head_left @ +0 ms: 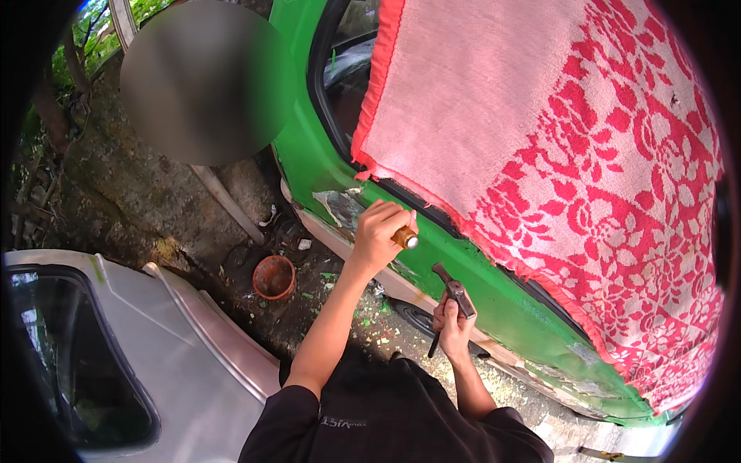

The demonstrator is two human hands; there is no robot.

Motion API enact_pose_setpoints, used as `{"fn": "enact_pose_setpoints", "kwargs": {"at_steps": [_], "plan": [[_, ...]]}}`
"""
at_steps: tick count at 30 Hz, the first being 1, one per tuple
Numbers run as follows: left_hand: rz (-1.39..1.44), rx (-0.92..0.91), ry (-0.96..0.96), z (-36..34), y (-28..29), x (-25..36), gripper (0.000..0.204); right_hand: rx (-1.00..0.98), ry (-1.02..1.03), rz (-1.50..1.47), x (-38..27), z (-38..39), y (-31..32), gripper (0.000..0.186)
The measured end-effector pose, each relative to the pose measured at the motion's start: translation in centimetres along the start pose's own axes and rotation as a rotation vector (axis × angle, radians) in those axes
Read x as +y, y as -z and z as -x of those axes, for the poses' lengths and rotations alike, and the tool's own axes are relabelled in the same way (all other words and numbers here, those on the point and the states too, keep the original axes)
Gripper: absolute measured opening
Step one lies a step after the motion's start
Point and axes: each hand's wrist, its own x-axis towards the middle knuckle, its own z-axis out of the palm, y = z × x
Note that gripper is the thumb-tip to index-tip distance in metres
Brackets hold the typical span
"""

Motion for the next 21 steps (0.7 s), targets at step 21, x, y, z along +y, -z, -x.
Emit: {"fn": "enact_pose_setpoints", "kwargs": {"at_steps": [21], "plan": [[0.092, 0.084, 0.087, -0.6, -0.2, 0.0, 0.027, -0.059, 0.165, -0.022, -2.6, -1.2, -1.6, 0.036]]}}
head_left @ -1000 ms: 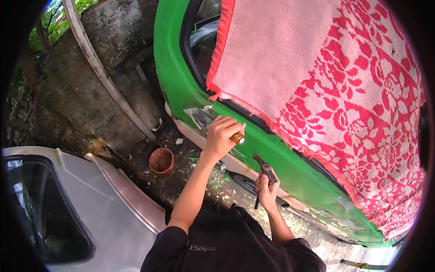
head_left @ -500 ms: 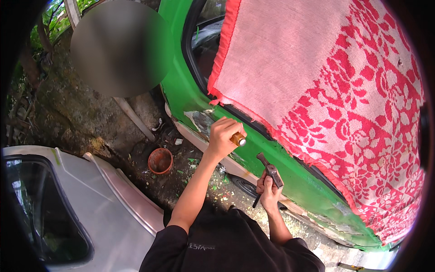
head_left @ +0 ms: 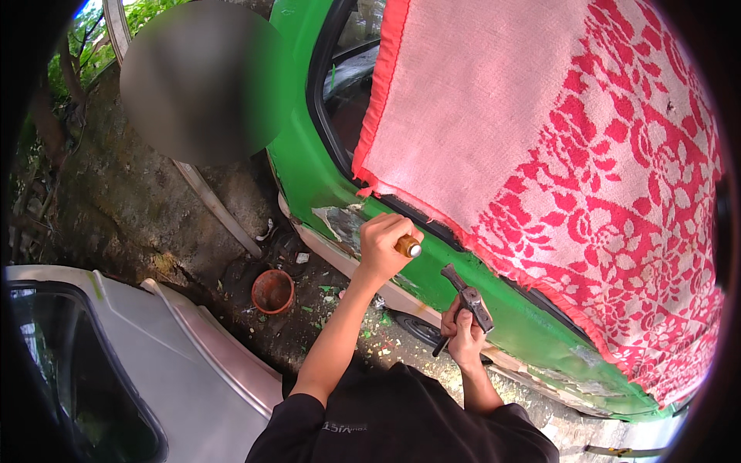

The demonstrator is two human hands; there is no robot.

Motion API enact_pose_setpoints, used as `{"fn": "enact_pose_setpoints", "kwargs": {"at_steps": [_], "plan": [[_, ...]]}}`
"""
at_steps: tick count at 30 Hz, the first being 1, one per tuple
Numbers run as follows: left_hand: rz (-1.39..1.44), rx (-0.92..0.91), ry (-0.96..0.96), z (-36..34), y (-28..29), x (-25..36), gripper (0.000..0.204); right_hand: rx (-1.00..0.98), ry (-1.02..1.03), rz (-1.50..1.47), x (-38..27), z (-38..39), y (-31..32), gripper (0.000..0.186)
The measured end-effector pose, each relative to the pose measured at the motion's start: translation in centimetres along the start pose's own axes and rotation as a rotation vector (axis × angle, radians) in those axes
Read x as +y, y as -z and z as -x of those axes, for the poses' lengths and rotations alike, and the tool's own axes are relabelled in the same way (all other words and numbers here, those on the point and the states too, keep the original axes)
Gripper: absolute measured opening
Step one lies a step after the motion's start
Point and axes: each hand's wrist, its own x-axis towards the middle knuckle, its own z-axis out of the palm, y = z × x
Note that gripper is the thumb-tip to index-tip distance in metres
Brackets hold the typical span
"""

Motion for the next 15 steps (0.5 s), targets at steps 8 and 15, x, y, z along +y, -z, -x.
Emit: {"fn": "enact_pose_setpoints", "kwargs": {"at_steps": [8, 15], "plan": [[0.006, 0.034, 0.022, -0.3, 0.2, -0.5, 0.029, 0.028, -0.013, -0.018, -0.2, -0.2, -0.7, 0.041], [0.019, 0.045, 0.042, -0.8, -0.5, -0.4, 0.029, 0.015, -0.009, -0.018, -0.5, -0.6, -1.2, 0.046]]}}
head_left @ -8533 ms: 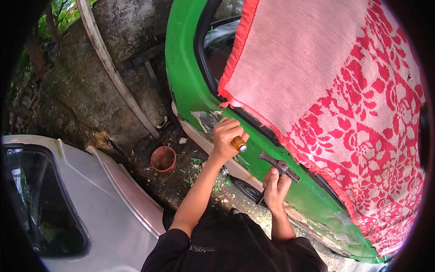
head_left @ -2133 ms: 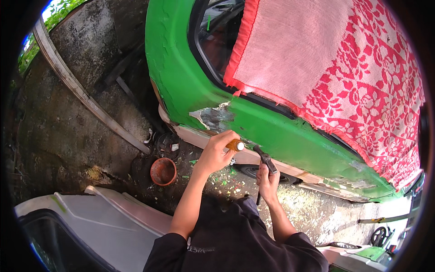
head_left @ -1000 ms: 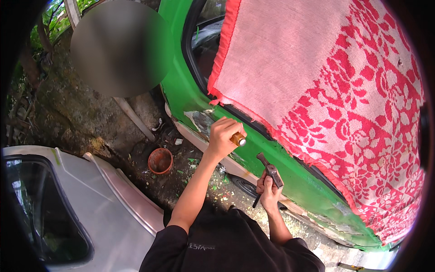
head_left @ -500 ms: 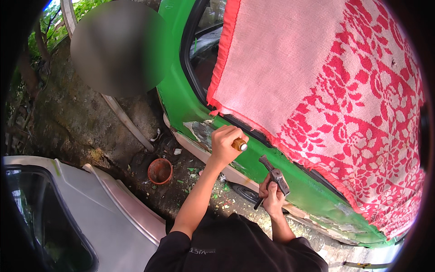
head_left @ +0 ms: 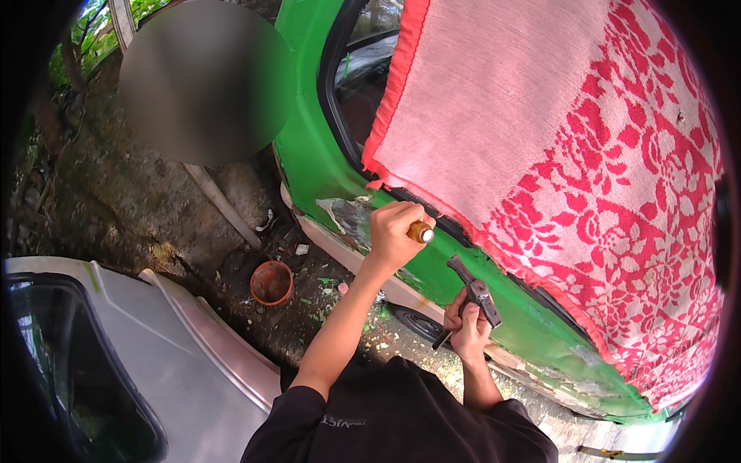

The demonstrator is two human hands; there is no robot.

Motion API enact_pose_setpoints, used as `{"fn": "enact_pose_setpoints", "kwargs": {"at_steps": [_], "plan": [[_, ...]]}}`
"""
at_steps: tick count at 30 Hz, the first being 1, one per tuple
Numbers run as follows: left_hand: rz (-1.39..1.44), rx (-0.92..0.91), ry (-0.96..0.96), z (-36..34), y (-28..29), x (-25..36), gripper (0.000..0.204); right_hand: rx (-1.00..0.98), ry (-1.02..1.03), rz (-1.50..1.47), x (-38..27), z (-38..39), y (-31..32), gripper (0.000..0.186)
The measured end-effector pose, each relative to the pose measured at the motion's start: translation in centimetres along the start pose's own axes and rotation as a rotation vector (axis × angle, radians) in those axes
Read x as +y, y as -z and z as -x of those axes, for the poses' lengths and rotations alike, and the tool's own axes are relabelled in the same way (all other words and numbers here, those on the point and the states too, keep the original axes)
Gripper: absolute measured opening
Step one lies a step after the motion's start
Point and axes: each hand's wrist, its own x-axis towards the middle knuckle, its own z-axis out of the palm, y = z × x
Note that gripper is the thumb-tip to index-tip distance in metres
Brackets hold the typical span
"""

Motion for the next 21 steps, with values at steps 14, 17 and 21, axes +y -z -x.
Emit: {"fn": "enact_pose_setpoints", "kwargs": {"at_steps": [14, 17, 21], "plan": [[-0.045, -0.004, -0.026, 0.0, -0.6, -0.4, 0.029, -0.077, 0.031, 0.020, -0.4, -0.7, 0.8, 0.046], [-0.051, 0.020, -0.034, -0.1, -0.9, -0.3, 0.031, -0.061, 0.011, 0.050, -0.3, -0.7, 0.8, 0.046], [-0.046, 0.009, -0.016, 0.0, -1.1, -0.5, 0.032, -0.020, 0.007, 0.001, -0.1, -1.0, 0.6, 0.048]]}}
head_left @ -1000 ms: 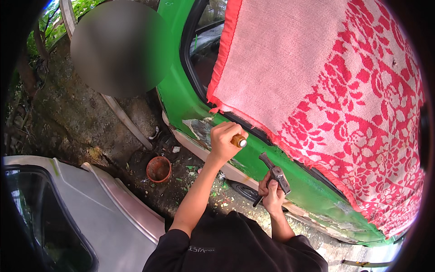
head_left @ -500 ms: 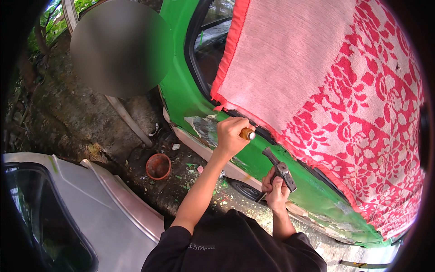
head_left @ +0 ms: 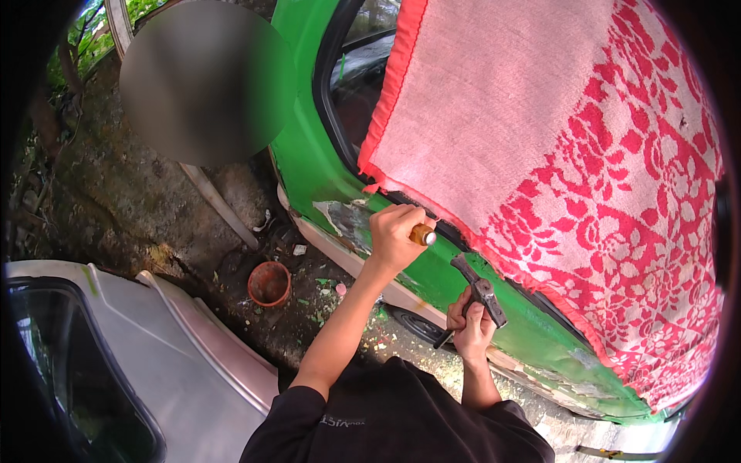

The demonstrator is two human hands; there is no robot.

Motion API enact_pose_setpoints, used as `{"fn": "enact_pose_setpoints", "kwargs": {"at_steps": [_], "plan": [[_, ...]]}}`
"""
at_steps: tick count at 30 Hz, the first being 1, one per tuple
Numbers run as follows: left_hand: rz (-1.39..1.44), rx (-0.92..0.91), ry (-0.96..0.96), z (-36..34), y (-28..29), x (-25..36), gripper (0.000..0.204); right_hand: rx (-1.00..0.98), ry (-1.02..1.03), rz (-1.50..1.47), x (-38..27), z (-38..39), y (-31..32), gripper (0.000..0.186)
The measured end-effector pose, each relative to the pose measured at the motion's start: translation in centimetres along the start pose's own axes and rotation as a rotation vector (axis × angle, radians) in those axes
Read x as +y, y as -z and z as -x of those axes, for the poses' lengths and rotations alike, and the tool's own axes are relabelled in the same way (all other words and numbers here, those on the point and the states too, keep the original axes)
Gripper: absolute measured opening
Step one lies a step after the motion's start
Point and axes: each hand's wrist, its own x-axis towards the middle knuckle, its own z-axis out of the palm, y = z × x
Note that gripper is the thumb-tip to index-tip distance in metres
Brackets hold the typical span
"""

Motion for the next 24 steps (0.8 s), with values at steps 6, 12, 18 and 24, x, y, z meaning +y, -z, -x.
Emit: {"fn": "enact_pose_setpoints", "kwargs": {"at_steps": [6, 12, 18, 24], "plan": [[-0.029, -0.039, -0.008, 0.2, -0.1, 0.0, 0.032, -0.047, -0.018, 0.053, 0.1, -0.3, 0.0, 0.045], [-0.043, -0.076, -0.020, 0.0, -0.5, 0.0, 0.031, -0.018, -0.021, 0.018, 0.1, -0.4, 0.1, 0.044], [-0.065, -0.097, -0.002, -0.4, -0.3, -0.4, 0.029, 0.003, -0.072, -0.003, -0.2, -1.0, 1.1, 0.047], [-0.045, -0.083, 0.023, -0.8, -0.1, -0.4, 0.028, -0.085, 0.013, 0.028, -2.2, -2.7, 1.2, 0.039]]}}
